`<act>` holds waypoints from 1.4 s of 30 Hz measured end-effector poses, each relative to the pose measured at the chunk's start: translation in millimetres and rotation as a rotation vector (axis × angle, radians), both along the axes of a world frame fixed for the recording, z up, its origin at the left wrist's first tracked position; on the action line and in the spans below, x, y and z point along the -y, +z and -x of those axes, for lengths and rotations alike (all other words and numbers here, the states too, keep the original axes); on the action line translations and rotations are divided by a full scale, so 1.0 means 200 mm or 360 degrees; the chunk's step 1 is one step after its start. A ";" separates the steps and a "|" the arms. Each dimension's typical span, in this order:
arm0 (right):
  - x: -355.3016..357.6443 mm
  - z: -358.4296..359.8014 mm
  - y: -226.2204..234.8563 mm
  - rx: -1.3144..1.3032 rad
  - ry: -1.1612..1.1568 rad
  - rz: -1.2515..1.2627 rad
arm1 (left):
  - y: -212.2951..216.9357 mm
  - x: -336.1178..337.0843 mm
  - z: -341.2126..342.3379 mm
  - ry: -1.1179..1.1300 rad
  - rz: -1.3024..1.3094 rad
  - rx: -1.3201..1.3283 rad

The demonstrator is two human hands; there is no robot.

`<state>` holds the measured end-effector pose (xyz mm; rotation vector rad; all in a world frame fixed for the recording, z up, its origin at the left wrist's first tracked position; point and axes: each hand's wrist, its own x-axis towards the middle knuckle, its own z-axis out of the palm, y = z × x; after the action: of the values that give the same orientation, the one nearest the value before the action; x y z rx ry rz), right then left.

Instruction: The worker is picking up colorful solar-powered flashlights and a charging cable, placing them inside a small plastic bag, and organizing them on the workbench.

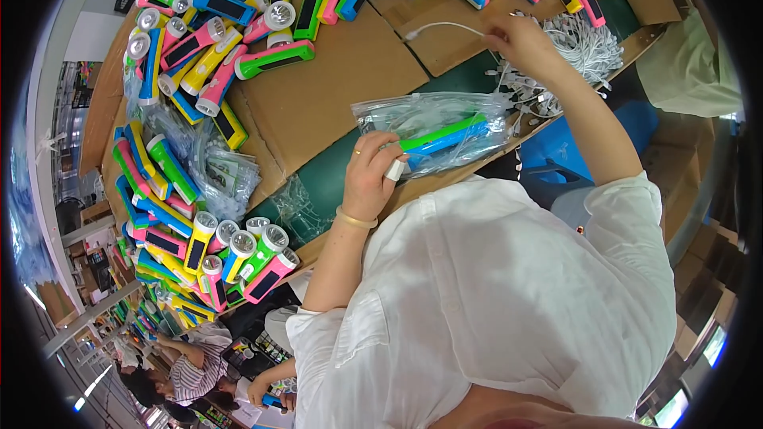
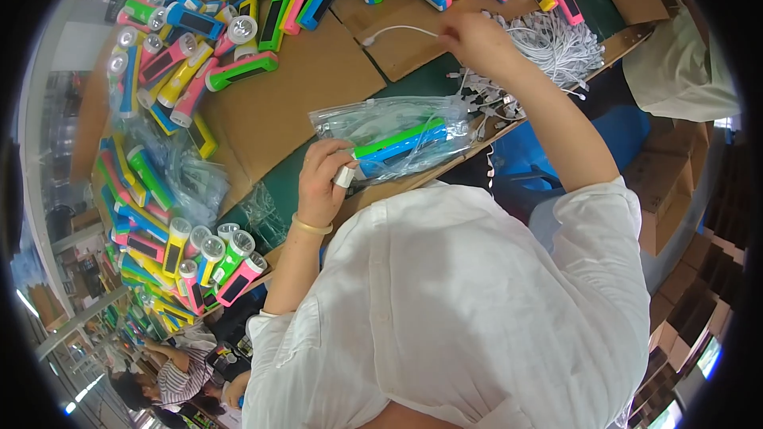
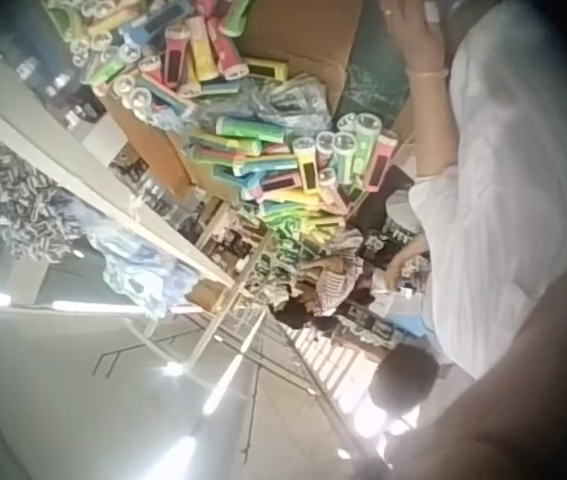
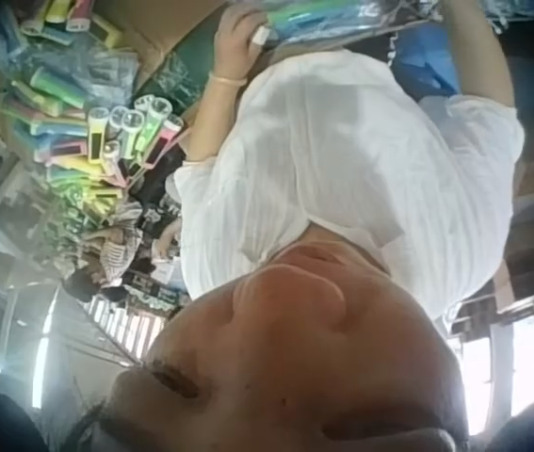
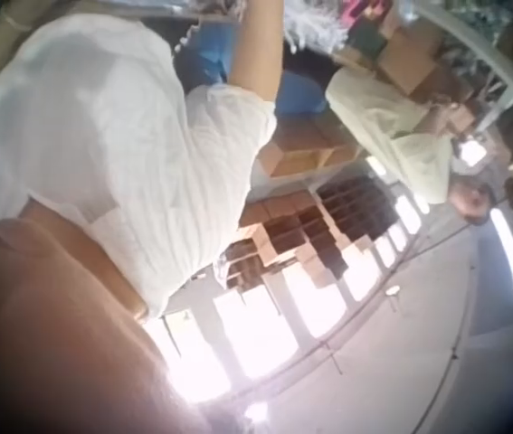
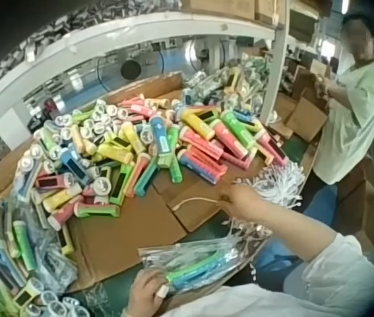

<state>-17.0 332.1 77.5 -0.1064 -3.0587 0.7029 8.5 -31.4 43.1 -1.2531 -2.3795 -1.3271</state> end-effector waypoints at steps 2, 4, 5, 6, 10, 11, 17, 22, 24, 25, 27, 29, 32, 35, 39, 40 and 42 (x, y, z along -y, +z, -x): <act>0.01 -0.05 0.17 -0.0022 -0.0008 0.0678 | -0.01 0.02 0.00 0.0060 -0.0028 0.0043; 0.03 -0.10 0.34 -0.0097 0.0092 0.1041 | -0.02 0.03 -0.01 0.0084 -0.0034 0.0066; 0.06 -0.12 0.39 -0.0247 0.0150 0.1117 | -0.02 0.04 -0.01 0.0107 -0.0039 0.0088; 0.08 -0.14 0.45 -0.0403 0.0191 0.1185 | -0.02 0.03 -0.01 0.0100 -0.0044 0.0093; 0.10 -0.21 0.47 -0.0295 0.0311 0.2009 | -0.03 0.02 -0.01 0.0109 -0.0052 0.0116; 0.14 -0.22 0.45 -0.0185 0.0259 0.2067 | -0.04 0.02 -0.01 0.0116 -0.0062 0.0133; 0.30 -0.24 0.08 0.0284 0.0092 0.1931 | -0.04 0.01 -0.02 0.0129 -0.0119 0.0183; 0.34 -0.22 0.07 0.0397 0.0145 0.1534 | -0.04 0.03 -0.06 0.0230 -0.0122 0.0170; 0.38 -0.20 0.10 0.0426 0.0186 0.1415 | -0.01 0.03 -0.08 0.0330 -0.0141 0.0196; 0.41 -0.18 0.10 0.0383 0.0363 0.1243 | 0.00 0.04 -0.09 0.0460 -0.0149 0.0412; 0.45 -0.15 0.07 0.0148 0.0733 0.0763 | -0.02 0.08 -0.09 0.0557 -0.0080 0.0541; 0.52 -0.14 0.05 0.0171 0.0833 0.0615 | -0.02 0.08 -0.10 0.0581 -0.0122 0.0664; 0.62 -0.11 0.03 0.0281 0.0944 0.0370 | -0.03 0.07 -0.12 0.0666 -0.0186 0.0941; 0.65 -0.09 0.00 0.0392 0.0986 0.0178 | -0.06 0.11 -0.12 0.0697 -0.0177 0.1044; 0.68 -0.09 -0.02 0.0383 0.1055 0.0255 | -0.03 0.08 -0.11 0.0588 -0.0366 0.0880; 0.68 -0.10 -0.03 0.0320 0.1094 0.0390 | -0.01 0.07 -0.12 0.0588 -0.0366 0.0884; 0.69 -0.08 0.02 0.0454 0.0995 0.0743 | 0.00 0.05 -0.12 0.0586 -0.0392 0.0764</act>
<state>-1.2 193.3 80.7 0.8522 -3.1024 1.5355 32.7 -40.9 44.0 -0.4340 -2.4591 -1.8691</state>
